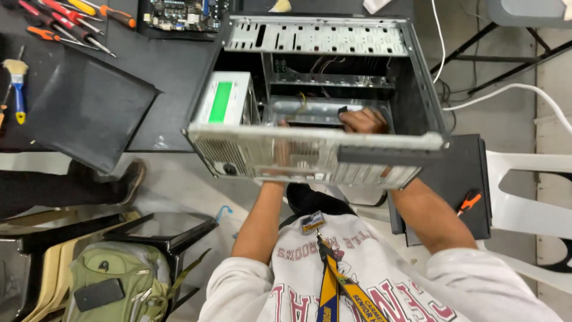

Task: Installing a motherboard, RAM modules, and a CPU cooler into a computer case using a screwdriver.

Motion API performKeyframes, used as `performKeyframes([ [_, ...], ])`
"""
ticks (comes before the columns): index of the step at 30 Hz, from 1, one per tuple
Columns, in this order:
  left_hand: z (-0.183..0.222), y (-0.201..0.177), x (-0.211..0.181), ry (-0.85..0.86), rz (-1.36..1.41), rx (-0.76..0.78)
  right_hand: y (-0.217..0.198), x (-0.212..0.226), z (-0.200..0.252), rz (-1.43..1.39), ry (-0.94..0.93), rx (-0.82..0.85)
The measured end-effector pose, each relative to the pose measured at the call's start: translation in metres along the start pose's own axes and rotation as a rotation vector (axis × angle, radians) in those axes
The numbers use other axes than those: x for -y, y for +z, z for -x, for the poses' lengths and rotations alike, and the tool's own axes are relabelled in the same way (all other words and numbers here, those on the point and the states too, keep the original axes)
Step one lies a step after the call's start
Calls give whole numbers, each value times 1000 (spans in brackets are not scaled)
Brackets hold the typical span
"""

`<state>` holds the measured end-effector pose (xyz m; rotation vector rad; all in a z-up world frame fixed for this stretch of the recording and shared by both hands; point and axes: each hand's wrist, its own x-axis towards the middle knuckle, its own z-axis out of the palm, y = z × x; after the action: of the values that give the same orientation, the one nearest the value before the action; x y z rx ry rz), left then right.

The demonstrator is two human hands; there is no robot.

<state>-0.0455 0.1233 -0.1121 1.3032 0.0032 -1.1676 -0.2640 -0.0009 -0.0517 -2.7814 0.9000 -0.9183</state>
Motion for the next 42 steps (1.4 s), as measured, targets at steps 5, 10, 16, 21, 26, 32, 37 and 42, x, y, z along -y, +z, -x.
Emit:
performKeyframes([
  [5, 1, -9, -1, -60, 75, -7, 51, -16, 21, 89, -22, -199],
  [10, -27, -26, 16, -136, 96, 23, 59, -12, 29, 156, -25, -155],
  [16, -58, -54, 59, -29, -219, -33, 65, -12, 33, 116, -19, -152],
  [21, -18, -68, 72, 7, -680, 21, 73, -2, 42, 148, -68, -268],
  [26, 56, -78, 53, -52, -969, 308, 85, -4, 65, 180, -102, -269],
  [32, 124, -81, 6, -131, -1336, 709, 87, -7, 84, 139, -150, -169],
  [37, 196, -47, -93, -40, -1499, 894, 88, -21, 90, 126, -178, -127],
  [42, 187, -41, -88, 1132, -1625, 492, 94, -49, 90, 107, -128, -81],
])
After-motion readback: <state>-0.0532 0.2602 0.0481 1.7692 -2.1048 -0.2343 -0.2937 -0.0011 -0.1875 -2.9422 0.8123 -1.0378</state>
